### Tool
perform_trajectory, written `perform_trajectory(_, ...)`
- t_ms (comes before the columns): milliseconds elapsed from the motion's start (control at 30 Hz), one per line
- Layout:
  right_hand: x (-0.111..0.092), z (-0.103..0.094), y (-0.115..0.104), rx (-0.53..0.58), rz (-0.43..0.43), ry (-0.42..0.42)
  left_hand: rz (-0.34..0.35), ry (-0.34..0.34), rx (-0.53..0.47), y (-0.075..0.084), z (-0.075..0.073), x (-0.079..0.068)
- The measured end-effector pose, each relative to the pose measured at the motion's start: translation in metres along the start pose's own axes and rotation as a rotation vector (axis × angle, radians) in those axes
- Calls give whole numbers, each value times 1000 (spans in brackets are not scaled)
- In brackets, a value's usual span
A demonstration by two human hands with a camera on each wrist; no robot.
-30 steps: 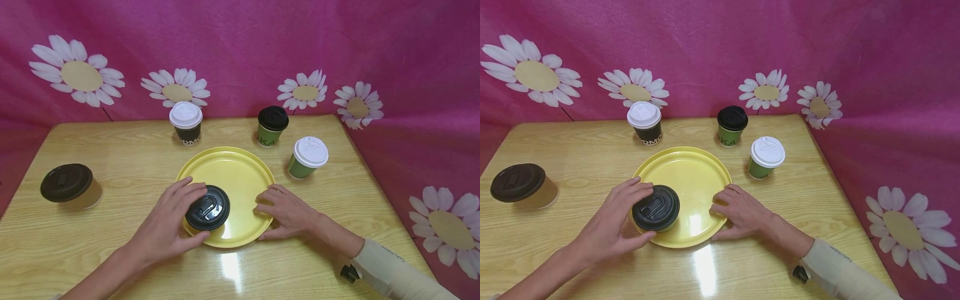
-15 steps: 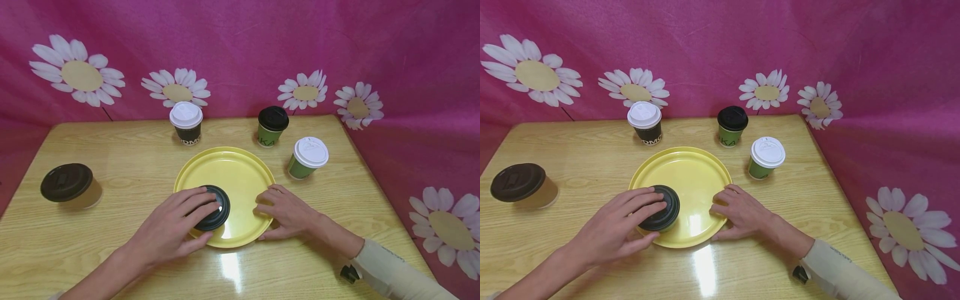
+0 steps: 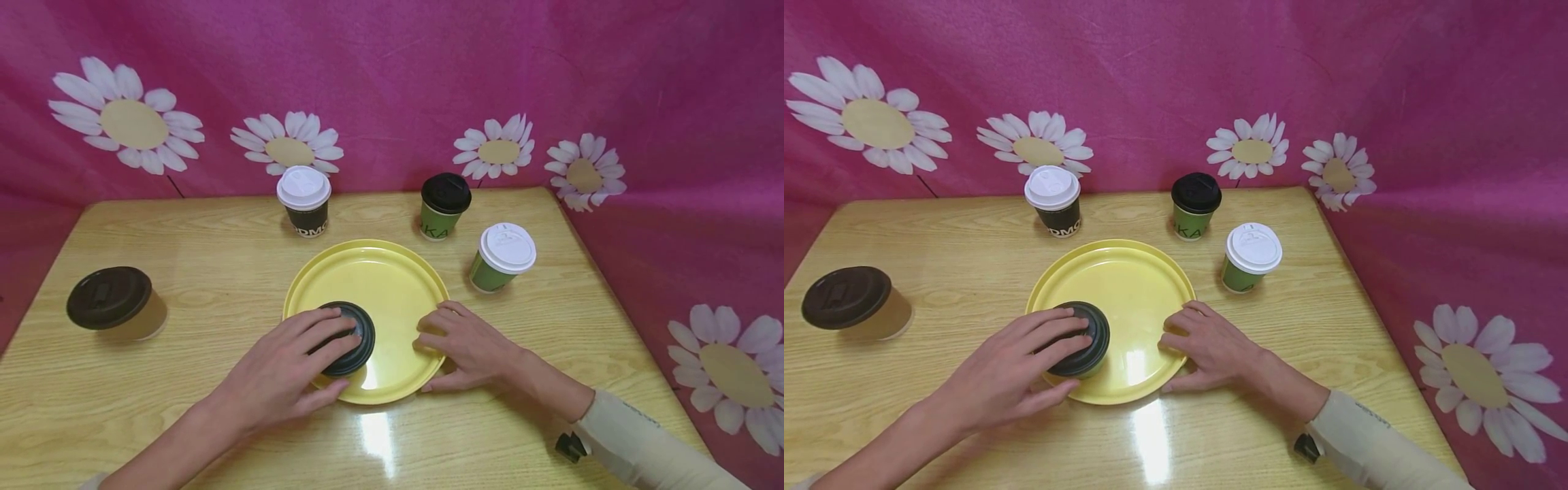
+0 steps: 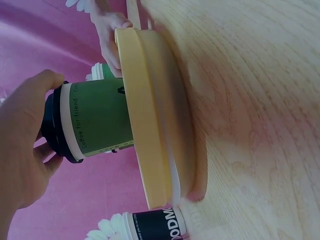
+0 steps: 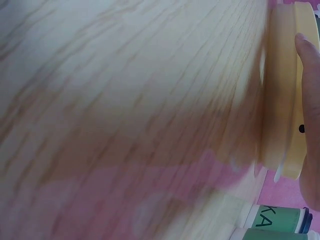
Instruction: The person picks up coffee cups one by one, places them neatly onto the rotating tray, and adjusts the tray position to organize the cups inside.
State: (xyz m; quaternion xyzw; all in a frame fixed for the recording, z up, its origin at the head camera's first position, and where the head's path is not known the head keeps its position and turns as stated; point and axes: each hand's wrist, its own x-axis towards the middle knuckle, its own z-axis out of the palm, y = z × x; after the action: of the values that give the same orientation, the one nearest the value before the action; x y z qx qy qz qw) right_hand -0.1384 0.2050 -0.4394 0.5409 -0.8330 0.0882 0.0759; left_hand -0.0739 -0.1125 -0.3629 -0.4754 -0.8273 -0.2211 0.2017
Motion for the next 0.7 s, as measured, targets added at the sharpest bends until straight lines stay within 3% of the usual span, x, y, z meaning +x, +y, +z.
perform_trajectory(700, 0, -1, -4, 2, 27, -32, 41, -26, 57, -1, 1, 1)
